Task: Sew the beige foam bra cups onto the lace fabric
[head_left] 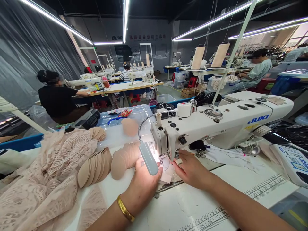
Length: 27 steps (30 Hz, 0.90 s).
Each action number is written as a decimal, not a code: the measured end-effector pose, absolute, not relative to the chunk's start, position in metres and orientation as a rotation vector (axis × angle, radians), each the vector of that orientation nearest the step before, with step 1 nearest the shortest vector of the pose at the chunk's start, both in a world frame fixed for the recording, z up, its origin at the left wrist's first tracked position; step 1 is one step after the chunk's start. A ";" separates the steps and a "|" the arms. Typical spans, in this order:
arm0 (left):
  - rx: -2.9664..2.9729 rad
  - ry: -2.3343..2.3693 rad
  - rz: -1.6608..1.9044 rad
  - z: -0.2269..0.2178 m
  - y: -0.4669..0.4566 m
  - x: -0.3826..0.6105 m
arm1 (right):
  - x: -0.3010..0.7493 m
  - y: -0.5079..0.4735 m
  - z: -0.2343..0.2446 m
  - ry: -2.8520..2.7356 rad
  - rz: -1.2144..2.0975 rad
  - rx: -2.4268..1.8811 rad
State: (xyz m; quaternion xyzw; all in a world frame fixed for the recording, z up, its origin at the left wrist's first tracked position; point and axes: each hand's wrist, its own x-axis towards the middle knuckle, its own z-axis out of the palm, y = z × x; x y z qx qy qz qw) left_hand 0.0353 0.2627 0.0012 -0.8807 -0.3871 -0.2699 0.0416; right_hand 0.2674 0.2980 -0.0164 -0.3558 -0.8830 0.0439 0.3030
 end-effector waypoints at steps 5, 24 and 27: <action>-2.754 -1.088 -0.547 0.008 0.241 0.041 | 0.274 0.295 -0.007 -2.632 0.255 -0.774; -2.815 -1.040 -0.607 0.013 0.266 0.028 | 0.262 0.296 -0.014 -2.700 0.258 -0.914; -2.843 -0.996 -0.582 0.015 0.275 0.020 | 0.258 0.296 -0.015 -2.667 0.217 -0.918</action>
